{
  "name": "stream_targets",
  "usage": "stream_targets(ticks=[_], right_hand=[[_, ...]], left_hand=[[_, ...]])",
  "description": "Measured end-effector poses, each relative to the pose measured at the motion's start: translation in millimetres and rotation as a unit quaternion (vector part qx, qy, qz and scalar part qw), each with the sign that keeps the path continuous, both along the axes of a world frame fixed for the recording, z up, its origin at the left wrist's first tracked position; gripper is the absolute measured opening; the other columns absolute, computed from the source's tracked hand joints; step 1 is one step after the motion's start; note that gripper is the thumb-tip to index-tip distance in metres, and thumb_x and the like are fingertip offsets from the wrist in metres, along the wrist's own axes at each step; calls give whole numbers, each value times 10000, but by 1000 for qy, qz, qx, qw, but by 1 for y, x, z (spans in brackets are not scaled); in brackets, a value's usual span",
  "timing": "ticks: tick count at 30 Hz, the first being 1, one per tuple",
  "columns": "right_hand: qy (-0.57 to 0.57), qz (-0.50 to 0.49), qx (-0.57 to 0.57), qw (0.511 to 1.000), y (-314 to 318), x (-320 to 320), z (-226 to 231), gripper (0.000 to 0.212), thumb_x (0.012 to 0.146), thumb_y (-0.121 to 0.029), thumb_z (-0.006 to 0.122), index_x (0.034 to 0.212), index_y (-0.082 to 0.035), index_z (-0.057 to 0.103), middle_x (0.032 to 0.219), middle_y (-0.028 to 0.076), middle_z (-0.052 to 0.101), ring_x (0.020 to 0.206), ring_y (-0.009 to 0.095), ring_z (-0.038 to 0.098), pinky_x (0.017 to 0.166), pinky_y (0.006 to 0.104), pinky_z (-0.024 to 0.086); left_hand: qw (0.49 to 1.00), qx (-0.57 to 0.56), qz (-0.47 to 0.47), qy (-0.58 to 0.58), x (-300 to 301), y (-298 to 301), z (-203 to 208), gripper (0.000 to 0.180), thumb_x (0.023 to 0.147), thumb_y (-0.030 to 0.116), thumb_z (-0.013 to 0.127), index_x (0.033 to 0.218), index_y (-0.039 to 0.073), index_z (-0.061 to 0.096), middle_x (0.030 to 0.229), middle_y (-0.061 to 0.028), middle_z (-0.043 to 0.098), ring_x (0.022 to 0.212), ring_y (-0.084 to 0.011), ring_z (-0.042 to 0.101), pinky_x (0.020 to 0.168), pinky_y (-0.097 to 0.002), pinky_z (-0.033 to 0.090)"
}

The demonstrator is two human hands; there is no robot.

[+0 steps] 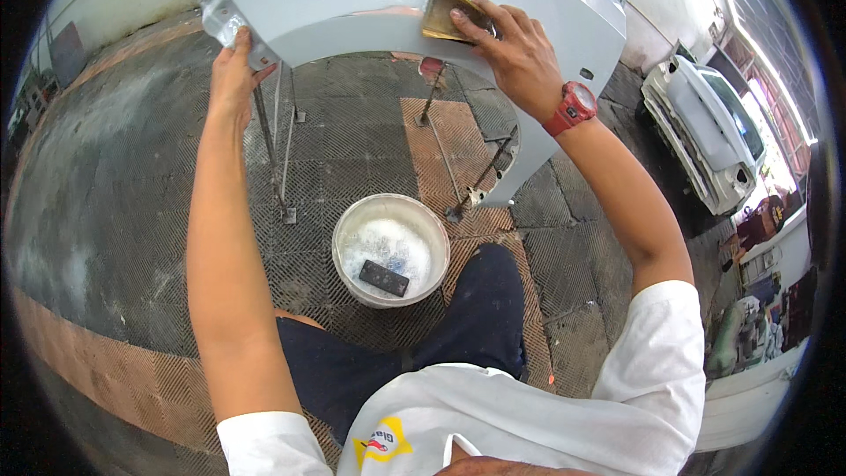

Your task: The person sands a white car bumper using a sanding block and water. They repeatedly dip the sanding block into a bucket of water and rub it across the surface of the bumper, occasionally wiping the surface with their hand.

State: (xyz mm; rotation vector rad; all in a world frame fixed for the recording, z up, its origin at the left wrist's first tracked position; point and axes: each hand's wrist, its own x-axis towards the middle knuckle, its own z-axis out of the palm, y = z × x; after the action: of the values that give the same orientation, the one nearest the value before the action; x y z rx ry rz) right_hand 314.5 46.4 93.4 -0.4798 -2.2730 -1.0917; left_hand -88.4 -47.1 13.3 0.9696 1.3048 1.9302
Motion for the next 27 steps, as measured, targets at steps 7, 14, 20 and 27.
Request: stream_targets(ticks=[7,14,20,27], right_hand=[[33,16,45,998,6,-90,41,644,955,-176,746,1564,-325,598,1520,72,594,1322,287,622,989,486,536],[-10,44,58,997,-8,-78,9,630,975,-168,709,1571,-331,585,1499,50,598,1266,251,644,961,474,539],[-12,4,39,999,-17,-126,33,708,965,-160,727,1622,-349,546,1539,8,604,1341,272,619,998,458,540],[-8,53,89,995,-8,-116,24,538,1005,-223,688,1522,-356,628,1451,39,629,1275,264,647,952,483,551]], left_hand=[[999,11,26,-18,4,6,-2,558,1176,447,502,1460,-30,557,1427,-176,651,1299,-292,671,1046,-434,635],[999,19,21,-18,2,3,-3,537,1181,432,497,1429,-38,568,1397,-162,657,1255,-276,684,1023,-429,644],[999,5,40,-21,-5,2,-4,514,1185,416,495,1393,-43,592,1362,-150,670,1214,-249,690,982,-416,651],[999,3,46,-6,-2,2,-7,610,1172,465,498,1537,-22,538,1558,-219,571,1398,-343,601,1119,-494,565]])
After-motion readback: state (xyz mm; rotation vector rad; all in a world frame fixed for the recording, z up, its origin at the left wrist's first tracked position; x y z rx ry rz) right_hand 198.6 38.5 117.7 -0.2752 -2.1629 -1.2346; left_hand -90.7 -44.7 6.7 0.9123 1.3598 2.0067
